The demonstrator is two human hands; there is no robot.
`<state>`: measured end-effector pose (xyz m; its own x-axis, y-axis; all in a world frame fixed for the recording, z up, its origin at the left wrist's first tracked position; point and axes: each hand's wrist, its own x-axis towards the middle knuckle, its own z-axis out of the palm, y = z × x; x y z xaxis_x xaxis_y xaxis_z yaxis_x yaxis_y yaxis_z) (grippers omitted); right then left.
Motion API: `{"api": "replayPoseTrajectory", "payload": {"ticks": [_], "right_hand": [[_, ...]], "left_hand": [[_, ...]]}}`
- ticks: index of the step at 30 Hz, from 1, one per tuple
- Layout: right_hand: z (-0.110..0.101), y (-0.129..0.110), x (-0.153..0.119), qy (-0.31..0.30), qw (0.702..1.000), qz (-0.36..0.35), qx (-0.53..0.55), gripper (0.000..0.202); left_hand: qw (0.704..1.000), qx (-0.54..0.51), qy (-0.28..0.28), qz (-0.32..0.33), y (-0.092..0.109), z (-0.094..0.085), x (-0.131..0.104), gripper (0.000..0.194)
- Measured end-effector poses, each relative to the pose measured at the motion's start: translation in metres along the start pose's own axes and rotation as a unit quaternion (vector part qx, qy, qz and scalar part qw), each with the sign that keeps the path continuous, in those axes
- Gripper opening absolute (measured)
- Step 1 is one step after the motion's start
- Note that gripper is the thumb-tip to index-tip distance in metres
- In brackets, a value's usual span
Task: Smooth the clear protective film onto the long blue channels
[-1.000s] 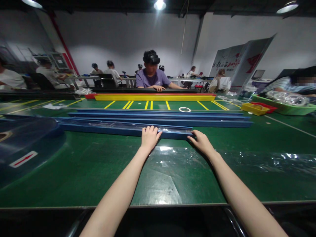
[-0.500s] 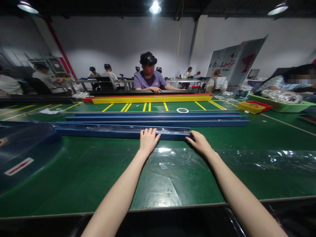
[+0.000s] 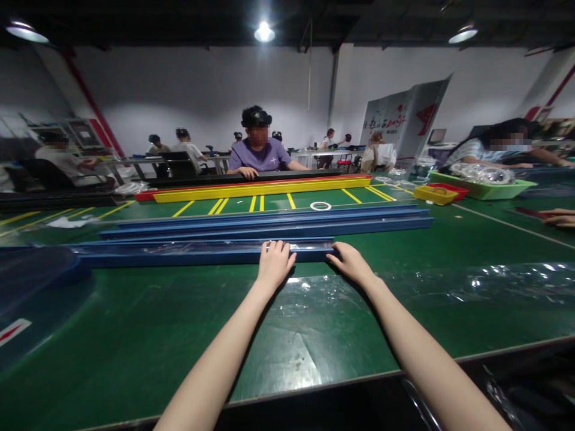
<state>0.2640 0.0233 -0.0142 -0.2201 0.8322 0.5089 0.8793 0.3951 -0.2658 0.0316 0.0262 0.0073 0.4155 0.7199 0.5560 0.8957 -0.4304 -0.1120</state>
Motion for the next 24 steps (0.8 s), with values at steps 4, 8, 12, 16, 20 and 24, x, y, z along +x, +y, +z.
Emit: {"api": "replayPoseTrajectory", "payload": {"ticks": [4,8,12,16,20,24], "right_hand": [[0.000,0.000,0.000,0.000,1.000,0.001,0.002,0.019],[0.001,-0.001,0.000,0.001,1.000,0.002,-0.001,0.019],[0.001,0.000,0.000,-0.002,1.000,0.002,-0.007,0.021],[0.000,0.001,0.000,-0.005,1.000,-0.001,-0.006,0.022],[-0.001,0.001,-0.001,-0.009,1.000,0.000,-0.009,0.023],[-0.002,0.000,-0.001,-0.019,0.999,0.002,-0.025,0.024]], "left_hand": [[1.000,-0.008,-0.008,-0.004,0.014,0.004,0.005,0.027],[0.999,-0.012,0.003,-0.044,0.021,0.011,0.004,0.027],[0.998,-0.030,0.013,-0.060,0.021,0.015,0.000,0.026],[0.998,-0.054,0.005,-0.039,0.017,0.015,-0.004,0.025],[0.997,-0.063,-0.003,-0.045,0.016,0.014,-0.004,0.025],[0.998,-0.051,-0.003,-0.046,0.018,0.013,-0.003,0.025]]}}
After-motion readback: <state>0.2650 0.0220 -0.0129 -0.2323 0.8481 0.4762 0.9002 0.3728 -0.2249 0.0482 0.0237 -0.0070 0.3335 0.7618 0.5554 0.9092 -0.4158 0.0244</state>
